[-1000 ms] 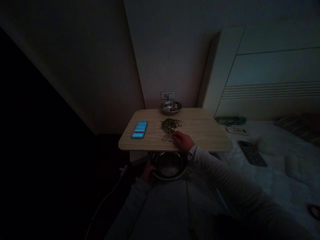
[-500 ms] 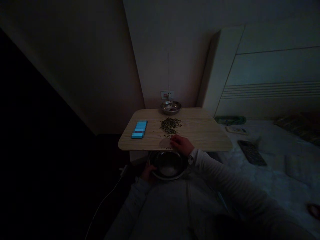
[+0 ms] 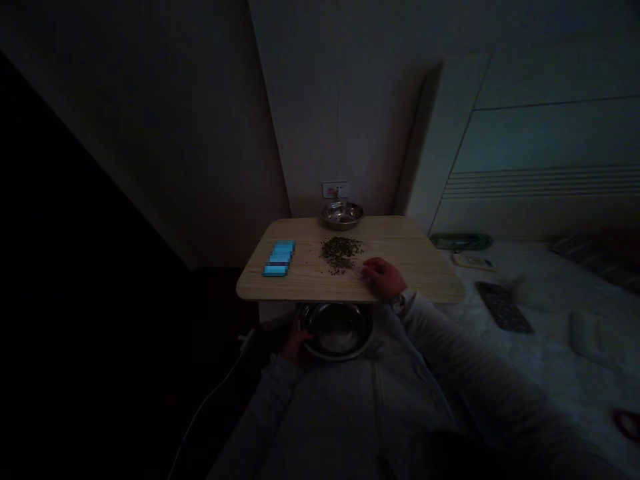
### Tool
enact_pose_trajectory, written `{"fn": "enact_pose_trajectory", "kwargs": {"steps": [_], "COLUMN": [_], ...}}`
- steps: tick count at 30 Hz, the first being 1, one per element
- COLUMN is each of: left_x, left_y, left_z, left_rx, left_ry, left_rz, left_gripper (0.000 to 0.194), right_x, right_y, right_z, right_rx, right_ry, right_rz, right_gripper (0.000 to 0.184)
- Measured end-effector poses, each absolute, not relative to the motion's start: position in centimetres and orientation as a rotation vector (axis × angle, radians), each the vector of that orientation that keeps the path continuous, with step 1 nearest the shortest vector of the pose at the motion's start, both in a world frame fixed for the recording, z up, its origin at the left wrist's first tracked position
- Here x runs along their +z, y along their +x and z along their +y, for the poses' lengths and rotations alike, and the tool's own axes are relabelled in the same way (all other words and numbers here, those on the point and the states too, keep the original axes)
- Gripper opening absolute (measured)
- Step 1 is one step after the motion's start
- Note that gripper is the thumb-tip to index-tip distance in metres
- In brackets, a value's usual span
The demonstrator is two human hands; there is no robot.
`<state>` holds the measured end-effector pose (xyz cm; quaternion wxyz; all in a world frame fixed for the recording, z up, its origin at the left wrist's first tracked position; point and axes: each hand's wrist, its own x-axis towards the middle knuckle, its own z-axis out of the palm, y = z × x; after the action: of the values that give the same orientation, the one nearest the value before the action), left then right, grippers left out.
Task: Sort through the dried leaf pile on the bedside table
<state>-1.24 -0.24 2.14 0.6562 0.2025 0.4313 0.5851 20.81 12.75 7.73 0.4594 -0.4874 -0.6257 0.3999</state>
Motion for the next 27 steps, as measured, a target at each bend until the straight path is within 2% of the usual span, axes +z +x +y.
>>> {"fn": "enact_pose_trajectory", "kwargs": {"steps": [8, 19, 27], "left_x": [2.6, -0.3, 0.0], "left_y": [-1.0, -1.6, -1.4], "left_z": [-0.3, -0.1, -0.2], "left_rx": [1.326, 1.369, 1.367], "left_ry": [0.485, 0.558, 0.559], "left_rz": [0.963, 1.055, 1.018], "left_gripper": [0.073, 0.066, 0.066], "right_x": [7.3, 8.5, 8.4], "right_y": [19.2, 17.4, 16.8], "right_z": [13.6, 14.6, 13.9], "right_rx": [0.856, 0.416, 0.341], "right_ry": [-1.263, -1.341, -1.322], "right_rz": [-1.601, -1.979, -2.149], "right_gripper": [0.01, 0.022, 0.026]}}
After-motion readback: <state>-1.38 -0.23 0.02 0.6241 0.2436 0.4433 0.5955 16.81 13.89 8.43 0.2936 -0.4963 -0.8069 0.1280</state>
